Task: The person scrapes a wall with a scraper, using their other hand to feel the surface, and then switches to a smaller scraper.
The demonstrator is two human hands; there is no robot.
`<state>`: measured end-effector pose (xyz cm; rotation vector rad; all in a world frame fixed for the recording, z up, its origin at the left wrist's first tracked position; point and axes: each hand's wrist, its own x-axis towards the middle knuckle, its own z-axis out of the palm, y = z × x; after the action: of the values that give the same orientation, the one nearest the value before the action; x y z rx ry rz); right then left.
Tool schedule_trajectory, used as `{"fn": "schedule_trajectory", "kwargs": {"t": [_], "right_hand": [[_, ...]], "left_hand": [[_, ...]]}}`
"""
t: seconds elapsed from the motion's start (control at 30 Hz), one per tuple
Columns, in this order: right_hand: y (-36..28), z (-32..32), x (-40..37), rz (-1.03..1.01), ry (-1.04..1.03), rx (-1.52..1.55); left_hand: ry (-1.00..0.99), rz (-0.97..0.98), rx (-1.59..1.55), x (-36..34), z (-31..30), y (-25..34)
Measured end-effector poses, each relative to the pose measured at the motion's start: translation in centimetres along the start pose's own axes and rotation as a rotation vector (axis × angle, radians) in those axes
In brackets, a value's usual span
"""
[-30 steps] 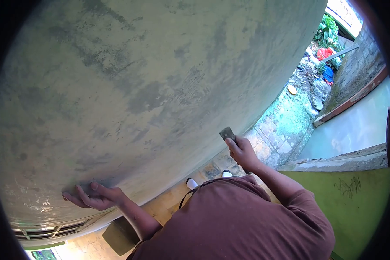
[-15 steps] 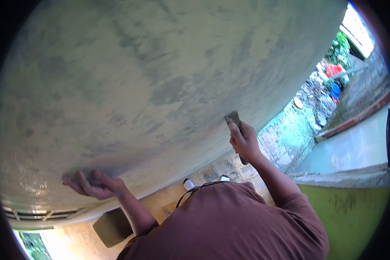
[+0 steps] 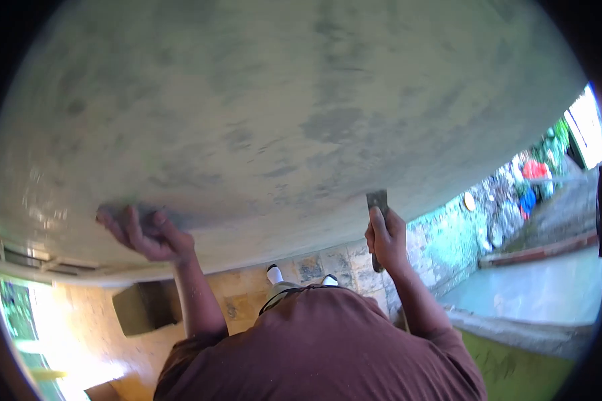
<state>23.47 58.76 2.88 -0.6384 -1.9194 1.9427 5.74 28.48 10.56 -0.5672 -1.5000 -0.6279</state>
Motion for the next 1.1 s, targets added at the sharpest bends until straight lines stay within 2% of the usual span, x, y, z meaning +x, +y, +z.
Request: {"fn": "schedule_trajectory", "kwargs": {"t": [0.07,0.17,0.3,0.4,0.47,0.53,0.6,0.63,0.67,0.73,0.8,0.87,0.9,0.93,1.0,1.1], "right_hand": [[2.4,0.4,-0.3,0.025,-0.051,0.017],[4.6,1.8,-1.8,0.163,-0.131,0.094],[5.6,2.8,-4.3,0.162,-0.307,0.106],[4.5,3.5,-5.3,0.078,-0.379,0.152],[3.9,4.4,-5.1,-0.113,-0.392,-0.013],[3.8,5.2,-6.0,-0.095,-0.472,-0.079],[4.2,7.2,-7.3,-0.253,-0.524,-0.102],[4.3,7.9,-7.6,-0.351,-0.576,-0.113],[4.1,9.0,-8.1,-0.361,-0.591,-0.115],[3.2,11.6,-9.5,-0.541,-0.591,-0.268],[2.5,14.1,-10.9,-0.541,-0.628,-0.292],[2.3,16.4,-12.5,-0.601,-0.698,-0.293],[2.4,17.6,-13.5,-0.552,-0.739,-0.271],[2.3,18.8,-14.5,-0.549,-0.752,-0.273],[2.2,20.9,-16.3,-0.511,-0.862,-0.267],[3.2,23.3,-18.1,-0.431,-0.908,-0.179]], "left_hand": [[-0.003,0.019,-0.053,0.1,0.1,0.0],[0.005,0.047,-0.034,0.1,0.1,-1.1],[0.038,0.031,-0.04,0.3,-1.1,-1.0],[-0.027,0.007,-0.011,0.5,-2.2,0.1],[-0.062,0.004,-0.007,0.4,-2.5,0.7],[0.06,-0.176,-0.328,-1.8,-4.6,3.1],[0.001,-0.433,-0.607,-6.0,-6.7,5.5],[-0.186,-0.516,-0.644,-7.8,-8.5,6.5],[-0.375,-0.599,-0.678,-9.5,-10.4,7.0],[-0.733,-0.756,-0.834,-12.2,-13.1,7.2],[-0.948,-1.014,-1.071,-13.1,-15.8,7.2],[-0.979,-1.08,-1.081,-13.8,-18.7,7.0],[-1.025,-1.143,-1.101,-14.2,-20.1,6.8],[-1.016,-1.153,-1.094,-14.9,-21.2,6.4],[-0.946,-1.322,-1.094,-16.3,-23.0,5.5],[-0.908,-1.33,-1.046,-15.7,-26.0,3.7]]}}
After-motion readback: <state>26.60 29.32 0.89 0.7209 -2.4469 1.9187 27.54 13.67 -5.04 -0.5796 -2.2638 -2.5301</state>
